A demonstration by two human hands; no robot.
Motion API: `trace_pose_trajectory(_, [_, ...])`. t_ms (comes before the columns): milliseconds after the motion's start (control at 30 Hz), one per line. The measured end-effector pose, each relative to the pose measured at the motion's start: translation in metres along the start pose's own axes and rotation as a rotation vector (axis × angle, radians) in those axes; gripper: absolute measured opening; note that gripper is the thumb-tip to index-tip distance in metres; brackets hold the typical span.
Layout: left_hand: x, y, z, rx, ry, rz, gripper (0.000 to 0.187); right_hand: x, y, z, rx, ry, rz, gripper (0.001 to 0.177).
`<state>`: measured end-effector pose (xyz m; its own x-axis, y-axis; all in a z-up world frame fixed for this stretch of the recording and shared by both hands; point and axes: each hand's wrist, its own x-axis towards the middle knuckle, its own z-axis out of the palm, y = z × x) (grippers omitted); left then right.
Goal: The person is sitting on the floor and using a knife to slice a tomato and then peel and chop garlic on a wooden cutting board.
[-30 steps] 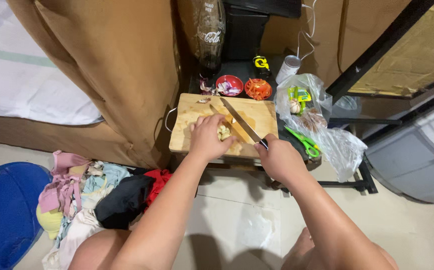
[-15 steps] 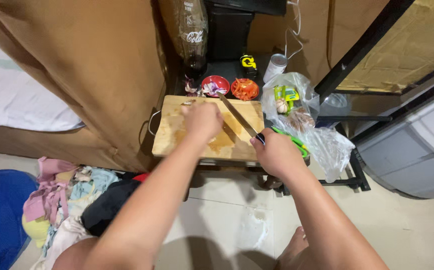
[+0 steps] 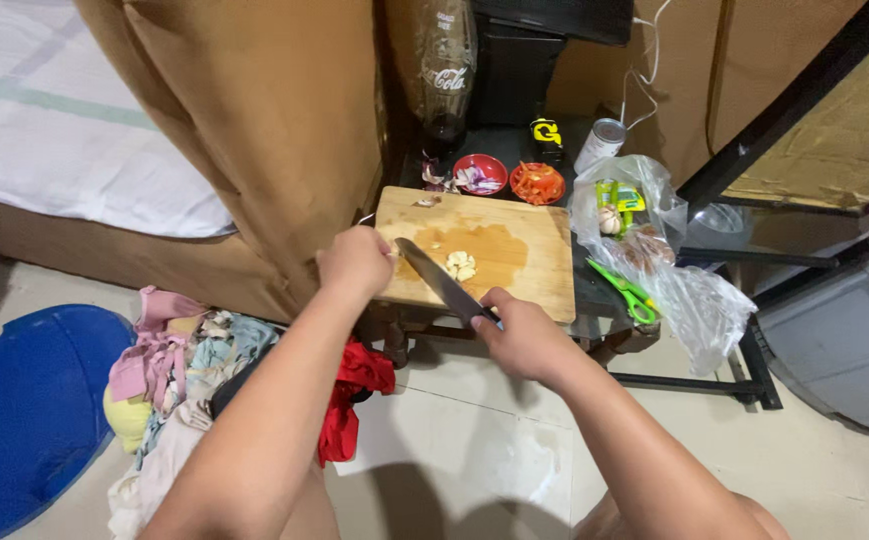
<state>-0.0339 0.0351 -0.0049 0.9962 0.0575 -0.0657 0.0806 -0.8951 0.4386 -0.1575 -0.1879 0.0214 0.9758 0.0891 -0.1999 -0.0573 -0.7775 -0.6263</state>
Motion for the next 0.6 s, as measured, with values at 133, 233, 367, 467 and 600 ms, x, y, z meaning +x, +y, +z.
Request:
trace_pose_trajectory(133, [-0.005, 0.004, 0.013, -0.067, 0.046, 0.135, 0.014, 0.008, 0.003, -0.005, 0.028, -0.029, 0.134, 0.033])
trace_pose_trajectory(233, [-0.006, 0.006, 0.024, -0.114, 0.039, 0.179, 0.012, 0.01, 0.012, -0.008, -0.078, 0.06, 0.104, 0.035])
trace_pose_trajectory(367, [-0.006, 0.01, 0.034, -0.171, 0.046, 0.214, 0.019, 0.012, 0.013, -0.007, -0.142, 0.054, 0.115, 0.035])
trace_pose_trajectory(467, [-0.008, 0.012, 0.037, -0.202, 0.047, 0.208, 0.021, 0.009, 0.007, -0.007, -0.185, 0.045, 0.112, 0.034])
trace_pose_trajectory(600, [-0.012, 0.015, 0.033, -0.187, 0.019, 0.109, 0.014, 0.0, -0.002, -0.009, -0.234, 0.095, 0.125, 0.033])
